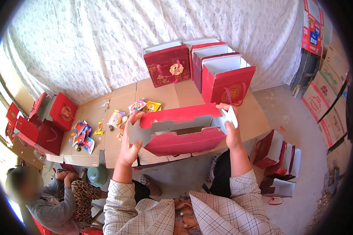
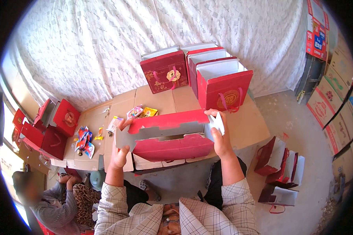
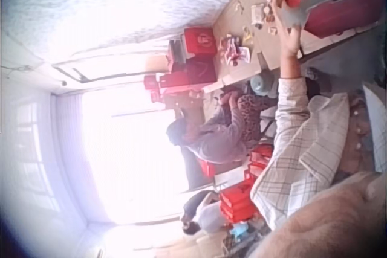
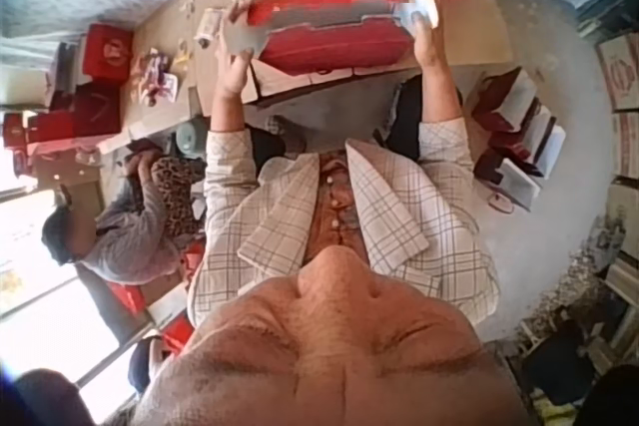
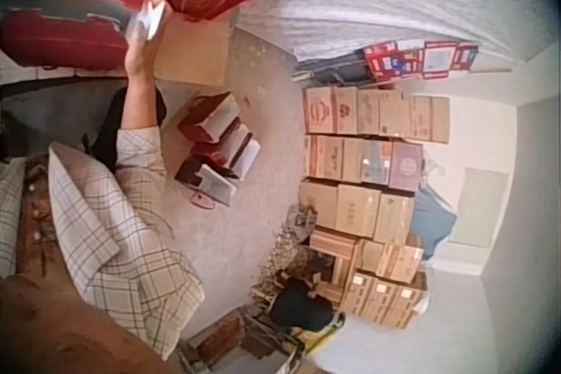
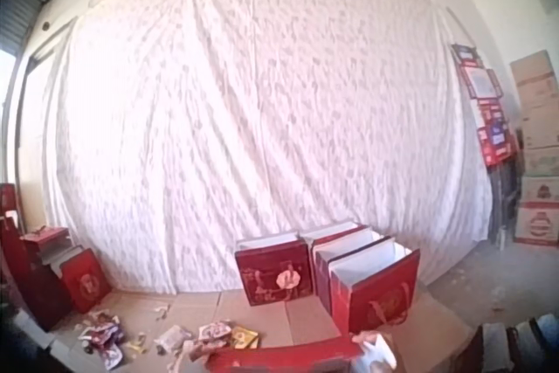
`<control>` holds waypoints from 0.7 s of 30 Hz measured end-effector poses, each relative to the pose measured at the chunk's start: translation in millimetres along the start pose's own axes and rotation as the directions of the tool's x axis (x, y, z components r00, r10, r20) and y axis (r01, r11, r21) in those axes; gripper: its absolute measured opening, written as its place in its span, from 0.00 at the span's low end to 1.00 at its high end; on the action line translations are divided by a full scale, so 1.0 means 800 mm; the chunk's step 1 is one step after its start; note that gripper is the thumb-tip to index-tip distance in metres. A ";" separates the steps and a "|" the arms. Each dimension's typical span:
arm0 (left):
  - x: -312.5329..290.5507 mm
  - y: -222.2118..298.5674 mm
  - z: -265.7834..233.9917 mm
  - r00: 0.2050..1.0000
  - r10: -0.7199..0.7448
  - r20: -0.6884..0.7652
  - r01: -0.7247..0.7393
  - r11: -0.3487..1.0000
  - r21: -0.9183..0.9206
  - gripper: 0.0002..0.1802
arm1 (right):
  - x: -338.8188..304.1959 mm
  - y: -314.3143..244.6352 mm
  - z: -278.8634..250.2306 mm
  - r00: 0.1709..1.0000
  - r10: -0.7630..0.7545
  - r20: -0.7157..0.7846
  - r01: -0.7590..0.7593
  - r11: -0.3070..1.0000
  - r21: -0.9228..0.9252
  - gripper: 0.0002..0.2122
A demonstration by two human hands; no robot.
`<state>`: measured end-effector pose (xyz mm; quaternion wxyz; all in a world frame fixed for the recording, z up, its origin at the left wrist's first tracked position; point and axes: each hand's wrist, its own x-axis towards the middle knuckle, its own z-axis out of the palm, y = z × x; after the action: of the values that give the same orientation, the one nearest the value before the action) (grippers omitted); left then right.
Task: The recorder and others are assembling red and gold gift boxes or bags, likely for a celebration or business.
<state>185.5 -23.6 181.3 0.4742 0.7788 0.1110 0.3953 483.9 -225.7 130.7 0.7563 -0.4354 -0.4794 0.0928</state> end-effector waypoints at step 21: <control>0.006 0.013 -0.008 0.994 0.074 0.077 -0.095 0.940 0.328 0.35 | 0.014 -0.020 -0.011 0.979 -0.071 0.193 0.143 0.910 -0.389 0.36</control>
<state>182.1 -22.2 193.9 0.3226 0.8635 0.1274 0.3661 492.4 -234.4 148.5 0.6100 -0.5441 -0.5760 -0.0113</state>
